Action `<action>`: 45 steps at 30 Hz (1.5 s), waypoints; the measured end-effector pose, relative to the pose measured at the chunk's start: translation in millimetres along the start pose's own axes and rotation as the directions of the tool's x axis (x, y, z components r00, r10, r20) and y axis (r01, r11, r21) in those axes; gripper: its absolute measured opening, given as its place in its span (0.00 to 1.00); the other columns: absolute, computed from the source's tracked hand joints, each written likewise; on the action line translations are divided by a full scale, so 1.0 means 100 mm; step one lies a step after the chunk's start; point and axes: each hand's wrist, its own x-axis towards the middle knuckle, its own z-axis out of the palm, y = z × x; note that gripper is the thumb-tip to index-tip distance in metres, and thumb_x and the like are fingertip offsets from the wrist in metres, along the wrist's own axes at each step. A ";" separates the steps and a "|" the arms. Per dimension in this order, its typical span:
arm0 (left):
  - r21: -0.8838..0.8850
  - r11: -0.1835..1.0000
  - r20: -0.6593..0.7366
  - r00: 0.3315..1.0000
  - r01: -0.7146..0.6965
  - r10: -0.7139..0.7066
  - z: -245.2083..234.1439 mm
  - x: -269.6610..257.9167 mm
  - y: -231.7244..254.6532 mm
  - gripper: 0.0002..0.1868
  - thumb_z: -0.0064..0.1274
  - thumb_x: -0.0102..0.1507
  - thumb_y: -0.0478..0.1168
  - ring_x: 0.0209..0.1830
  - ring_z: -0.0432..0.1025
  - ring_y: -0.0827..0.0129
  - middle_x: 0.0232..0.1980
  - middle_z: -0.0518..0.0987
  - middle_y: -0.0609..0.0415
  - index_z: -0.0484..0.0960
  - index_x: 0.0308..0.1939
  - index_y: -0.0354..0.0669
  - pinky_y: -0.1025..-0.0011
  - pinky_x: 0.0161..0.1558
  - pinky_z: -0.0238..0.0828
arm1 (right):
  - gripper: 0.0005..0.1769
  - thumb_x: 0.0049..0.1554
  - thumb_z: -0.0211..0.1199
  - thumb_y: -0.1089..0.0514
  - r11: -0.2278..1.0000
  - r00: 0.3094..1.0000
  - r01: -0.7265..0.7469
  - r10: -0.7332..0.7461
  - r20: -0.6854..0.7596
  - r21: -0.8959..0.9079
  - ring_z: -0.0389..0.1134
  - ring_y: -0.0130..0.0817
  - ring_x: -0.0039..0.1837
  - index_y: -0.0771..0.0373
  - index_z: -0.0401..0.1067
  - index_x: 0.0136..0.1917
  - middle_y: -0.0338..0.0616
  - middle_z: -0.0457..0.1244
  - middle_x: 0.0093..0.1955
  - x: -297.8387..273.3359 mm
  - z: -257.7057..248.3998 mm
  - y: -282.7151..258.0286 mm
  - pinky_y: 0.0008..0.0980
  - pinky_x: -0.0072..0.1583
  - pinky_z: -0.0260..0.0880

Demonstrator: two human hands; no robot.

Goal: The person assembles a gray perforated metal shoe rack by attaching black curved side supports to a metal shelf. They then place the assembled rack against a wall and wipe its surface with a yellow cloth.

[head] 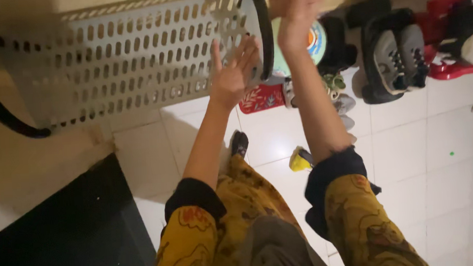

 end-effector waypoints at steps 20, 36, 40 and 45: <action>-0.901 0.404 -0.099 0.828 0.161 -0.551 -0.19 -0.21 -0.25 0.16 0.59 0.68 0.45 0.64 0.74 0.56 0.60 0.81 0.47 0.82 0.58 0.43 0.55 0.70 0.65 | 0.28 0.69 0.54 0.47 0.929 0.924 -0.368 0.369 0.101 -0.025 0.46 0.24 0.25 0.54 0.53 0.30 0.32 0.48 0.23 0.29 0.36 0.05 0.31 0.29 0.41; -0.771 0.224 -0.146 0.177 0.596 -0.973 -0.42 -3.20 -2.27 0.23 0.39 0.67 0.26 0.62 0.71 0.55 0.64 0.73 0.43 0.71 0.67 0.35 0.63 0.65 0.70 | 0.08 0.66 0.64 0.59 0.736 0.672 0.500 0.001 0.740 -0.456 0.64 0.53 0.58 0.65 0.71 0.54 0.55 0.65 0.54 -1.27 2.55 0.32 0.50 0.64 0.62; -0.780 0.187 0.109 0.423 0.598 -0.900 -0.39 -3.32 -2.40 0.29 0.44 0.67 0.25 0.69 0.68 0.51 0.72 0.70 0.38 0.65 0.74 0.33 0.62 0.65 0.66 | 0.15 0.70 0.54 0.57 0.891 0.562 0.357 0.033 0.827 -0.279 0.59 0.56 0.72 0.65 0.67 0.66 0.58 0.60 0.70 -1.89 3.39 0.23 0.50 0.76 0.55; -0.797 0.250 0.031 0.451 0.549 -0.892 -0.48 -3.35 -2.44 0.21 0.53 0.69 0.30 0.66 0.73 0.49 0.64 0.78 0.38 0.74 0.67 0.36 0.61 0.64 0.70 | 0.20 0.70 0.44 0.54 0.740 0.607 0.466 0.132 0.784 -0.485 0.49 0.55 0.82 0.58 0.72 0.68 0.50 0.55 0.78 -2.45 3.93 0.22 0.62 0.82 0.31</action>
